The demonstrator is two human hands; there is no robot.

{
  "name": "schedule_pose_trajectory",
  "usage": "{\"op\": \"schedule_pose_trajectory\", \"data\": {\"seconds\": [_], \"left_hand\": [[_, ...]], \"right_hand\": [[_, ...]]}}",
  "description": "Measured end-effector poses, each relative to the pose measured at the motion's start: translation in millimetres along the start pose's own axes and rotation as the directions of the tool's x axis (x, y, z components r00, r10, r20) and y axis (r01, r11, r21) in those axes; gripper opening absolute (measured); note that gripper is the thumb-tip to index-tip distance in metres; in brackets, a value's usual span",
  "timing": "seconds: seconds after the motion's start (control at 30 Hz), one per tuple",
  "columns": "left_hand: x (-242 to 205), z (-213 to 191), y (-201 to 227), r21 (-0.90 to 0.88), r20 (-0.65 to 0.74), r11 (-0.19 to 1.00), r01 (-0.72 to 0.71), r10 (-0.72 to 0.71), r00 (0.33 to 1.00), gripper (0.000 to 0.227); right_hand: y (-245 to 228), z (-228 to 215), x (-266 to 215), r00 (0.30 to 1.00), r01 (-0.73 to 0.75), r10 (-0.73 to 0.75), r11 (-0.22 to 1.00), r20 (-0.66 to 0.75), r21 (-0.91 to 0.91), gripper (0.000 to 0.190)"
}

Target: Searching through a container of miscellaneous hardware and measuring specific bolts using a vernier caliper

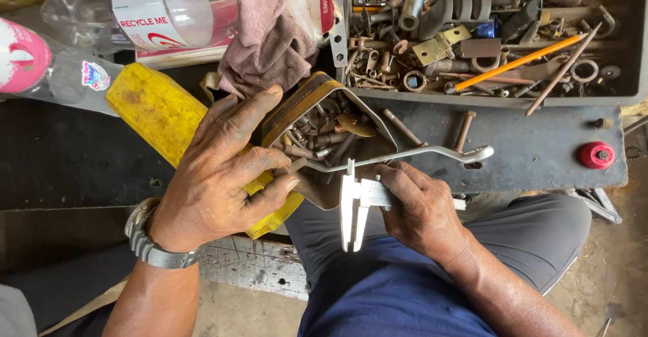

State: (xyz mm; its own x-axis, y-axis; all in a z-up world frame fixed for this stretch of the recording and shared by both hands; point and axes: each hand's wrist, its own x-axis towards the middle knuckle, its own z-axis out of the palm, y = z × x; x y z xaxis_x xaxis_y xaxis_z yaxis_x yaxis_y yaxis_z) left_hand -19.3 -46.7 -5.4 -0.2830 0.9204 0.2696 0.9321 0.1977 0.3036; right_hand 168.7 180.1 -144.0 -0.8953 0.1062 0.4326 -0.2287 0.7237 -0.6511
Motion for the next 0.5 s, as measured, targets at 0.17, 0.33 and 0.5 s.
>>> {"op": "schedule_pose_trajectory", "data": {"seconds": [0.17, 0.33, 0.5], "left_hand": [[-1, 2, 1, 0.001, -0.040, 1.000, -0.012, 0.012, 0.999, 0.017], [-5, 13, -3, 0.136, -0.160, 0.991, -0.002, 0.024, 0.987, 0.047], [-9, 18, 5, 0.093, -0.246, 0.988, 0.122, -0.097, 0.964, 0.055]], "right_hand": [[1, 2, -2, 1.000, -0.017, 0.017, 1.000, 0.014, 0.010, 0.047], [-1, 2, 0, 1.000, -0.004, 0.004, 0.999, -0.008, 0.035, 0.043], [-3, 3, 2, 1.000, -0.007, 0.007, 1.000, -0.017, 0.011, 0.042]]}}
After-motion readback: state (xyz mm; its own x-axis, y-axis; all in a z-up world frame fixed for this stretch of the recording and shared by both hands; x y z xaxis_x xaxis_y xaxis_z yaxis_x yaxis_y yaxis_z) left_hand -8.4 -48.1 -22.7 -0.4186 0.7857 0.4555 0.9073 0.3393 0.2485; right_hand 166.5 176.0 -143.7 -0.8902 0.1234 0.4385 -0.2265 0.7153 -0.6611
